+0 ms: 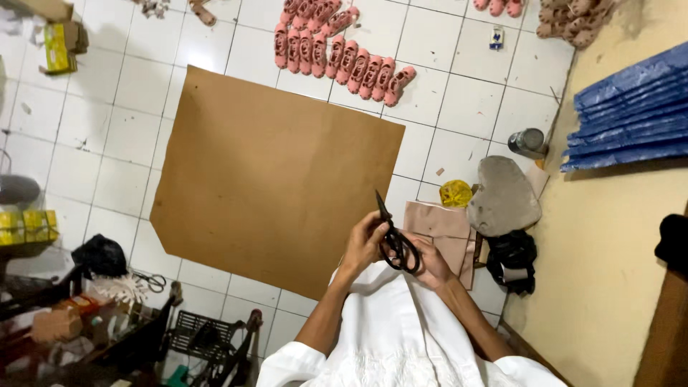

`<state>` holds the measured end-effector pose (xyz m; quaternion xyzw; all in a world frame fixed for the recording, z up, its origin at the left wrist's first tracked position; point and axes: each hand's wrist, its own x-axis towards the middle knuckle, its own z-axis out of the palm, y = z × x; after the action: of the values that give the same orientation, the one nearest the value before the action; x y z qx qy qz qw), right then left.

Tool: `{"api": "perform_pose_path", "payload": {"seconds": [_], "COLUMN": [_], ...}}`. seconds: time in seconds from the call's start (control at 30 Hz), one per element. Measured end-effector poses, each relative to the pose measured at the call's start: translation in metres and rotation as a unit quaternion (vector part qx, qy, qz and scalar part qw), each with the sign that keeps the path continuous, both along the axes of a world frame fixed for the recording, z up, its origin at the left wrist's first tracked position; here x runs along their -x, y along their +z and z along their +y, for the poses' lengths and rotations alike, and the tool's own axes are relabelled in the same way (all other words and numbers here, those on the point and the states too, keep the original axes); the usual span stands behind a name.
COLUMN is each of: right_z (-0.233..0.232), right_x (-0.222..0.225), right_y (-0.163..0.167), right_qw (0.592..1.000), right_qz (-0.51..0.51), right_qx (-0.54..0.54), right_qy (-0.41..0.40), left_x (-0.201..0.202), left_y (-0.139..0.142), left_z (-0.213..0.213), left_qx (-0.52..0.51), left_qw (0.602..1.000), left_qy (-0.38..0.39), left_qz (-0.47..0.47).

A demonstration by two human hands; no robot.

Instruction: The person sits on the workshop floor and traces around a sandal insole template onto a large cardboard sheet using a pen, repositioning the template to trace additional outlines. The person then uses scissors to cut the cardboard along the marked lines and handles the cut pieces.

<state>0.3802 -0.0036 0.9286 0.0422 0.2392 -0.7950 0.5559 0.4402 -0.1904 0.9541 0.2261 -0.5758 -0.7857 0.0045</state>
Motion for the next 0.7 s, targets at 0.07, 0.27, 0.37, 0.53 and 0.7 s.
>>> {"api": "perform_pose_path", "payload": {"seconds": [0.07, 0.27, 0.37, 0.53, 0.7], "right_z": [-0.020, -0.070, -0.077, -0.070, -0.061], "right_x": [0.003, -0.039, -0.063, -0.072, -0.070], "right_y": [0.017, 0.040, 0.043, 0.038, 0.022], "right_qw": [0.996, 0.978, 0.969, 0.954, 0.961], "right_qz": [0.022, 0.087, 0.101, 0.145, 0.172], "right_qx": [-0.060, -0.124, -0.177, -0.228, -0.209], "right_qy": [0.057, 0.143, 0.137, 0.130, 0.048], "left_x": [-0.022, -0.088, -0.102, -0.099, -0.068], "left_y": [-0.005, -0.014, -0.012, -0.008, -0.008], "left_z": [-0.012, -0.045, -0.056, -0.066, -0.053], "left_qx": [0.003, 0.000, -0.025, -0.019, 0.016], "left_qw": [0.999, 0.993, 0.995, 1.000, 0.996], "left_qy": [0.050, 0.113, 0.087, 0.004, -0.007], "left_qz": [0.019, -0.042, -0.043, -0.021, -0.087]}}
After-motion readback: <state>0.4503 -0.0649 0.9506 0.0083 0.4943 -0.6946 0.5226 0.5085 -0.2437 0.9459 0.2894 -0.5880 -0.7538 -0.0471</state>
